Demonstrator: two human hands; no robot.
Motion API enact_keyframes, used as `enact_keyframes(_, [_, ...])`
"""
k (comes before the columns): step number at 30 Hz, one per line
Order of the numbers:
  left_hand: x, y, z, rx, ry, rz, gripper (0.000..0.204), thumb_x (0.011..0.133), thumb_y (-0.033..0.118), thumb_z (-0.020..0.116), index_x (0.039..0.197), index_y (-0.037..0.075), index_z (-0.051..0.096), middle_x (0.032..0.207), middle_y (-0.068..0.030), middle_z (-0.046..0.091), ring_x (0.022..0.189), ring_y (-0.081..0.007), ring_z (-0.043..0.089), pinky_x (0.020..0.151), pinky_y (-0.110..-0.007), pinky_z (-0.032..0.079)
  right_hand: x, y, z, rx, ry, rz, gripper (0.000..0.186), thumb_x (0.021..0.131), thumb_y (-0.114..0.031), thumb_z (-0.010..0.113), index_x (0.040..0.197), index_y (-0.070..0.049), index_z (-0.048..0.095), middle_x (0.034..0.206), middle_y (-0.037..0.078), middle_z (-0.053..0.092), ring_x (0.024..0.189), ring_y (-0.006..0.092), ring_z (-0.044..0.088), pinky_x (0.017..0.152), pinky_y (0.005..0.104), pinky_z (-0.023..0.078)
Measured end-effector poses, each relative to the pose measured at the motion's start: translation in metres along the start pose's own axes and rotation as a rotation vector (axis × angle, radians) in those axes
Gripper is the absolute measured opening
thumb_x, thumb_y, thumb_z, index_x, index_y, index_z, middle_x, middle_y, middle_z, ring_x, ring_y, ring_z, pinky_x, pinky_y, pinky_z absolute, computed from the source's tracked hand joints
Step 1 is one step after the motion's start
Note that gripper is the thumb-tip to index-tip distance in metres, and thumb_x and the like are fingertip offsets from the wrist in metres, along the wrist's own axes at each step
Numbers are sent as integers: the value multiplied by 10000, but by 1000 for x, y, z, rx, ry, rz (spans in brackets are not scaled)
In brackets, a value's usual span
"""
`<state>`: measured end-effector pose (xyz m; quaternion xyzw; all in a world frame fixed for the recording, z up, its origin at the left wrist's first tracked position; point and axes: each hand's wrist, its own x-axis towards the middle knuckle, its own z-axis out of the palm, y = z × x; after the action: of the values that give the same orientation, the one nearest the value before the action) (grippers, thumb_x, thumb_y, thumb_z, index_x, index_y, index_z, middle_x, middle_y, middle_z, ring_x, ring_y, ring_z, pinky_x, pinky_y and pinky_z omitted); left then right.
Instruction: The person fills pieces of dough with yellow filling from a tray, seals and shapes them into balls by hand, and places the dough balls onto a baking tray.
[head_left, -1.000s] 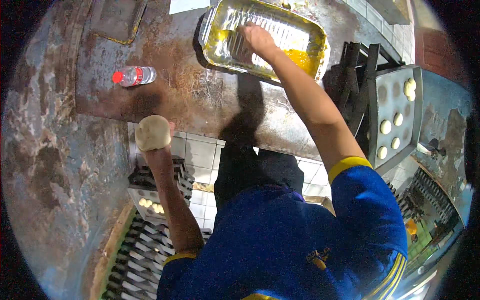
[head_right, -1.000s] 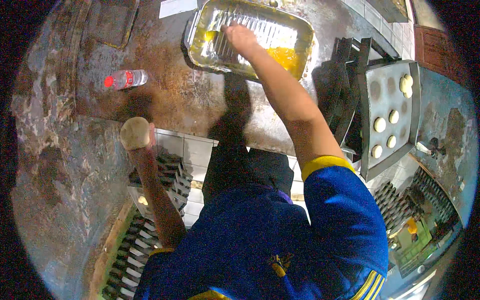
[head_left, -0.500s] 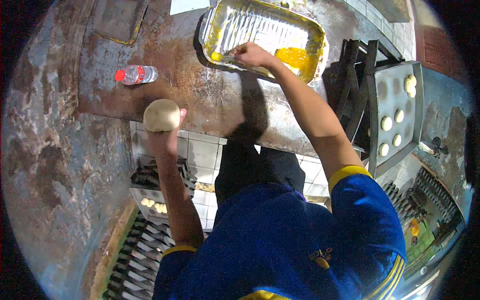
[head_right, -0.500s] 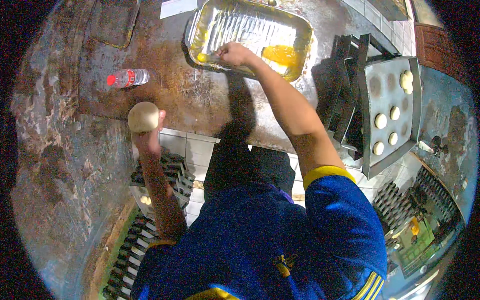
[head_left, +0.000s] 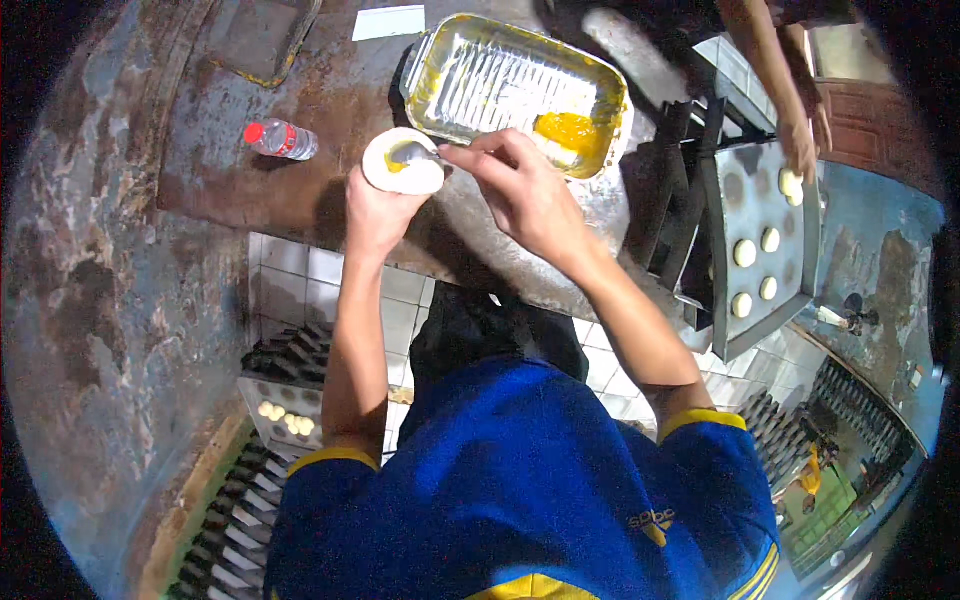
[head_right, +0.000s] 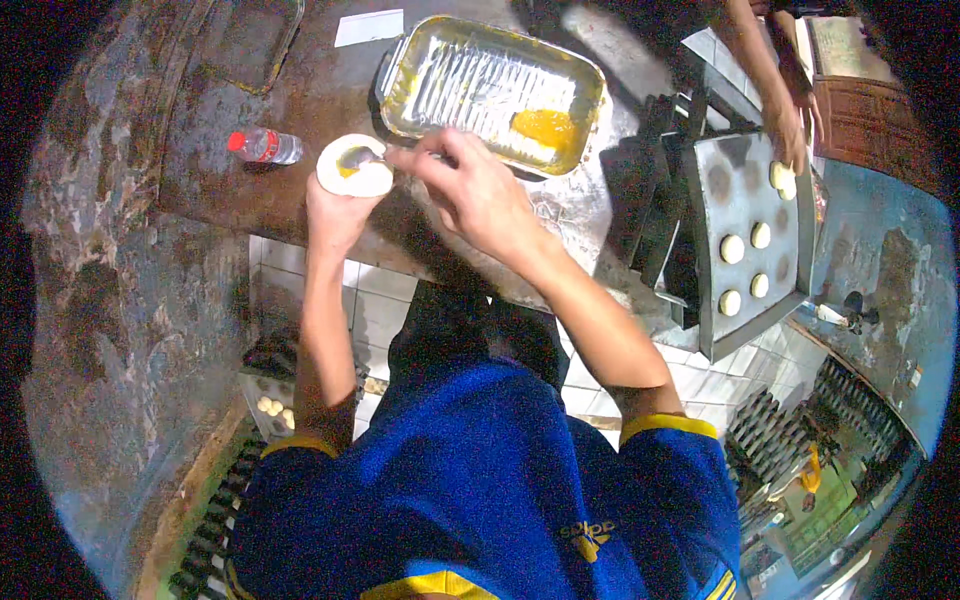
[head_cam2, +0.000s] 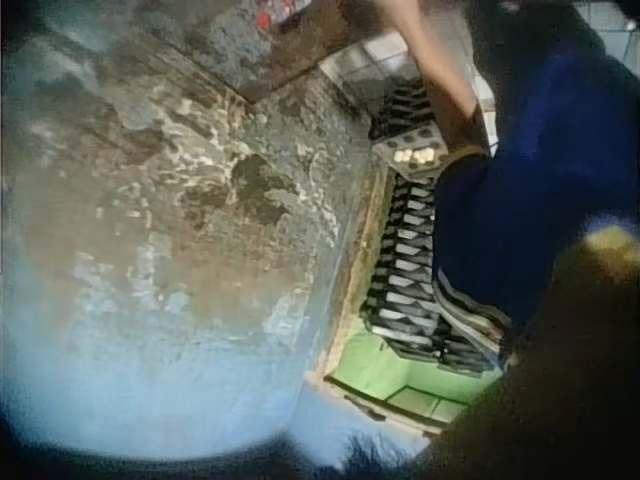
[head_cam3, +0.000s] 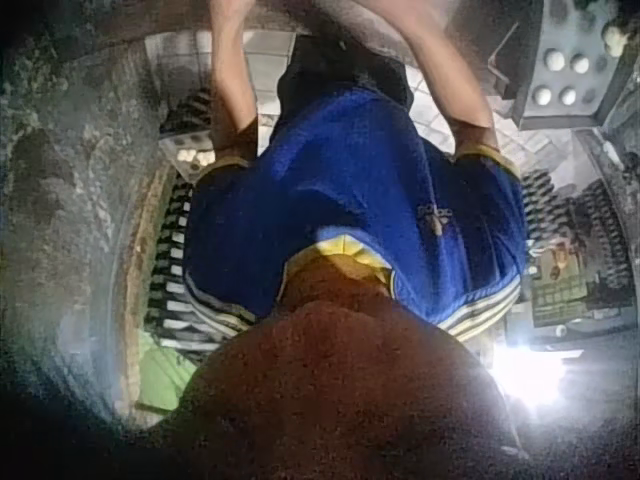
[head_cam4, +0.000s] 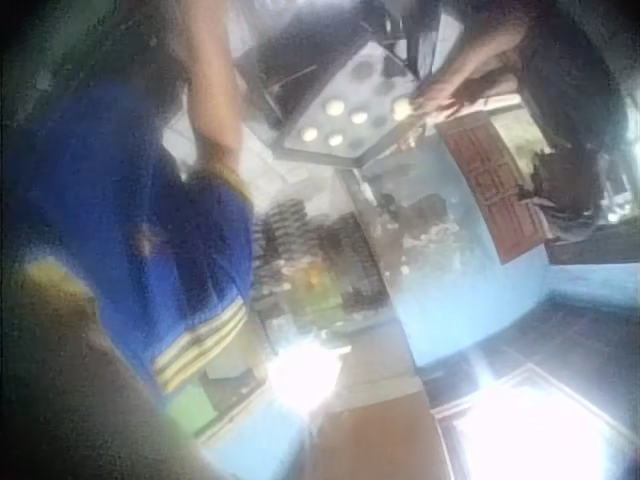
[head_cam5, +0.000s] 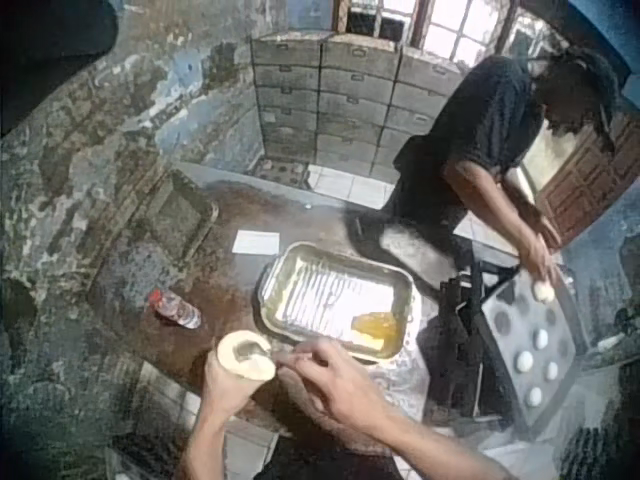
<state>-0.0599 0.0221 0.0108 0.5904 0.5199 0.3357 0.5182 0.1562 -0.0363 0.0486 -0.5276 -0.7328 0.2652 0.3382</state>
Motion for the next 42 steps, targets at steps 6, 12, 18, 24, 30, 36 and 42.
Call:
enact_keyframes(6, [7, -5, 13, 39, -47, 81, 362, 795, 105, 863, 1121, -3, 748, 1057, -107, 794, 945, -171, 742, 869, -343, 574, -46, -4, 7, -155, 37, 103, 616, 858, 23, 642, 1438, -185, 618, 1217, 128, 598, 1107, 339, 611, 937, 432, 539])
enact_keyframes(12, [3, -26, 39, 114, -154, -28, 321, 819, 179, 859, 1069, 5, 756, 1012, -89, 792, 931, -167, 738, 863, -346, 567, -179, 76, 73, 170, 267, 666, 268, 928, -49, 671, 1194, -48, 706, 1110, 208, 654, 1015, 402, 665, 904, 427, 541])
enact_keyframes(18, [-7, 22, 55, 263, -533, -34, 394, 812, 295, 923, 1028, 22, 738, 967, -66, 775, 894, -160, 715, 850, -354, 567, -202, 81, 32, -126, -34, 578, 412, 904, -310, 817, 1209, -47, 726, 1202, 222, 655, 1156, 427, 635, 996, 477, 519])
enact_keyframes(24, [-5, 42, 73, 298, -850, 77, 429, 799, 299, 930, 1064, 29, 726, 978, -81, 771, 881, -159, 714, 833, -365, 576, -78, -2, -59, 214, -37, 166, 934, 698, -398, 955, 1483, -90, 554, 1429, 157, 563, 1353, 357, 541, 1142, 469, 435])
enact_keyframes(30, [-2, 75, 69, 219, -1077, -263, 474, 840, 316, 881, 1164, 14, 713, 969, -57, 736, 871, -134, 695, 758, -339, 571, -67, -9, -75, 333, -14, 229, 519, 782, -289, 910, 1218, -70, 735, 1149, 113, 700, 1111, 280, 667, 1005, 405, 517])
enact_keyframes(36, [-27, 75, 64, -223, -821, -187, 480, 942, 227, 803, 1340, 36, 615, 1143, -18, 676, 1001, -84, 622, 801, -251, 515, -72, -16, -76, 379, 153, 337, 237, 939, -164, 773, 1165, -94, 797, 1084, 125, 705, 938, 205, 701, 818, 356, 575])
enact_keyframes(42, [-45, 68, 78, -423, -575, -167, 292, 991, 161, 674, 1236, 5, 647, 1120, -27, 690, 1008, -104, 627, 904, -304, 511, -59, -52, -108, 52, 74, 213, 664, 846, -311, 852, 1429, -90, 624, 1357, 168, 595, 1203, 365, 635, 1040, 457, 533])
